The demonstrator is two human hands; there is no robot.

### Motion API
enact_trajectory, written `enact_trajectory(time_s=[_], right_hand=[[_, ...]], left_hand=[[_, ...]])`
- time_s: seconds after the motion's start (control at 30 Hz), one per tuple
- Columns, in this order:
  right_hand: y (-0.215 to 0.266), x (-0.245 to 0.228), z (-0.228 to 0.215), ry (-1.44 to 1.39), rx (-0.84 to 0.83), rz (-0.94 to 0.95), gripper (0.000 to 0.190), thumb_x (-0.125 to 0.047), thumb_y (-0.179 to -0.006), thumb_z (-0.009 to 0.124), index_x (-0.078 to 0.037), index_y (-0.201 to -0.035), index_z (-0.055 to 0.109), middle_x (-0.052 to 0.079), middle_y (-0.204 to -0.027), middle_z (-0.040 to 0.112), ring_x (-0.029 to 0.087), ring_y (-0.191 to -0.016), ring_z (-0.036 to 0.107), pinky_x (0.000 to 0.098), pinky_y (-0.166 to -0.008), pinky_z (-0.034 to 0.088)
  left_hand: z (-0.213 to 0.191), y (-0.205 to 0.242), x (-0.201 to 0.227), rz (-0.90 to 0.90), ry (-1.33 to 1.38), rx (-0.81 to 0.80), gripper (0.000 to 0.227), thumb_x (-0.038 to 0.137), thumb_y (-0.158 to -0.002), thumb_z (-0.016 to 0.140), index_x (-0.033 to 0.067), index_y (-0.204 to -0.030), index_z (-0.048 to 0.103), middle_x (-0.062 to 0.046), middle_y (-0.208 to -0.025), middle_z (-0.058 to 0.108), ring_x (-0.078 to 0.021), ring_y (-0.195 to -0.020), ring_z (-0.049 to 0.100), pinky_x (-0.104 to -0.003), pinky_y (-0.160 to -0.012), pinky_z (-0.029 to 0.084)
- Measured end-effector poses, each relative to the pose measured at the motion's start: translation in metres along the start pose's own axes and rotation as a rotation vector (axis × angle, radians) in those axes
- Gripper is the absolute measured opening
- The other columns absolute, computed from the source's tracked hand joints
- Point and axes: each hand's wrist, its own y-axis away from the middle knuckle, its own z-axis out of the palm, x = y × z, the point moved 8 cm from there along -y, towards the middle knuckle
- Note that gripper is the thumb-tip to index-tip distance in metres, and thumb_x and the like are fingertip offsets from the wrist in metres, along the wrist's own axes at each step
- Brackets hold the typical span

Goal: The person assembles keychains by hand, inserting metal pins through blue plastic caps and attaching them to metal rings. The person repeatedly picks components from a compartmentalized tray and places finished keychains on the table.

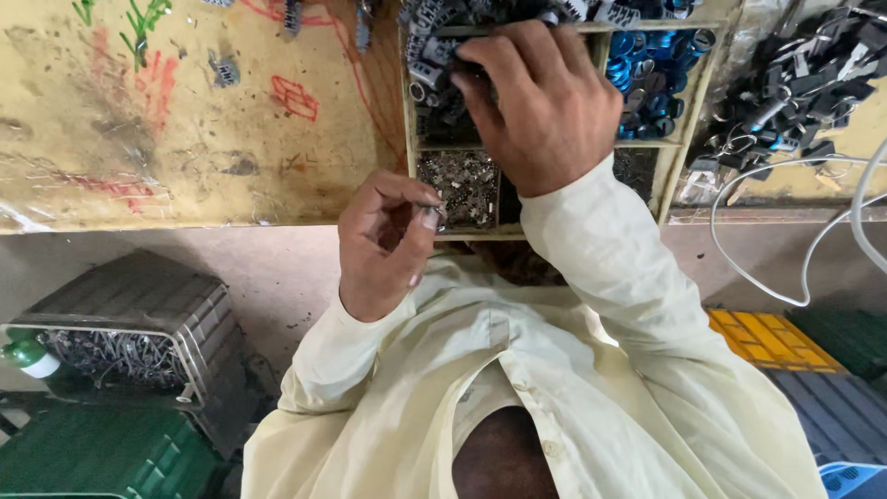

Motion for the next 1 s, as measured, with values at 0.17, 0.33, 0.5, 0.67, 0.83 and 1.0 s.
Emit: enact_trajectory(time_s=[0.17,0.33,0.5,0.67,0.83,1.0], right_hand=[[0.040,0.016,-0.015,-0.680,-0.183,0.199,0.030,0.008,-0.092,0.076,-0.002,-0.111,0.053,0.016,-0.121,0.067,0.025,-0.103,0.072,0.0351,-0.088,0.061],[0.110,0.023,-0.036,-0.850,-0.150,0.450,0.033,0.011,-0.087,0.074,-0.002,-0.111,0.055,0.014,-0.110,0.070,0.023,-0.103,0.074,0.0318,-0.088,0.061],[0.121,0.021,-0.050,-0.571,-0.158,0.353,0.033,0.015,-0.084,0.073,-0.005,-0.109,0.068,0.012,-0.112,0.075,0.025,-0.103,0.076,0.0312,-0.089,0.061],[0.106,0.017,-0.053,-0.539,-0.208,0.333,0.033,0.011,-0.084,0.080,-0.007,-0.111,0.075,0.011,-0.115,0.075,0.023,-0.104,0.076,0.0313,-0.088,0.062],[0.100,0.011,-0.061,-0.413,-0.207,0.125,0.034,0.010,-0.083,0.082,-0.008,-0.112,0.078,0.008,-0.113,0.074,0.024,-0.099,0.075,0.0328,-0.083,0.061],[0.096,0.010,-0.062,-0.361,-0.248,0.064,0.038,0.008,-0.081,0.082,-0.008,-0.115,0.078,0.007,-0.110,0.074,0.024,-0.094,0.074,0.0342,-0.081,0.061]], left_hand=[[0.013,-0.005,0.001,-0.109,0.160,-0.112,0.011,0.006,-0.103,0.059,0.0075,-0.111,0.050,-0.007,-0.109,0.062,-0.0020,-0.054,0.043,-0.020,-0.048,0.037],[0.058,-0.009,-0.015,-0.243,0.198,-0.391,0.013,0.005,-0.105,0.062,0.0068,-0.113,0.052,-0.004,-0.111,0.058,-0.0028,-0.077,0.049,-0.021,-0.068,0.043],[0.069,-0.010,-0.027,-0.208,0.050,-0.338,0.018,-0.001,-0.098,0.066,0.0068,-0.106,0.052,-0.001,-0.109,0.056,-0.0022,-0.088,0.050,-0.020,-0.077,0.044],[0.064,-0.011,-0.031,-0.166,0.003,-0.293,0.025,-0.008,-0.093,0.066,0.0070,-0.104,0.050,0.001,-0.105,0.051,-0.0019,-0.086,0.045,-0.019,-0.074,0.040],[0.064,-0.013,-0.039,-0.216,0.050,-0.280,0.029,-0.011,-0.090,0.066,0.0082,-0.102,0.047,0.004,-0.093,0.045,-0.0009,-0.082,0.042,-0.019,-0.070,0.038],[0.057,-0.015,-0.035,-0.227,-0.313,-0.186,0.032,-0.006,-0.083,0.076,0.0060,-0.098,0.050,0.002,-0.080,0.052,-0.0022,-0.072,0.046,-0.020,-0.062,0.041]])
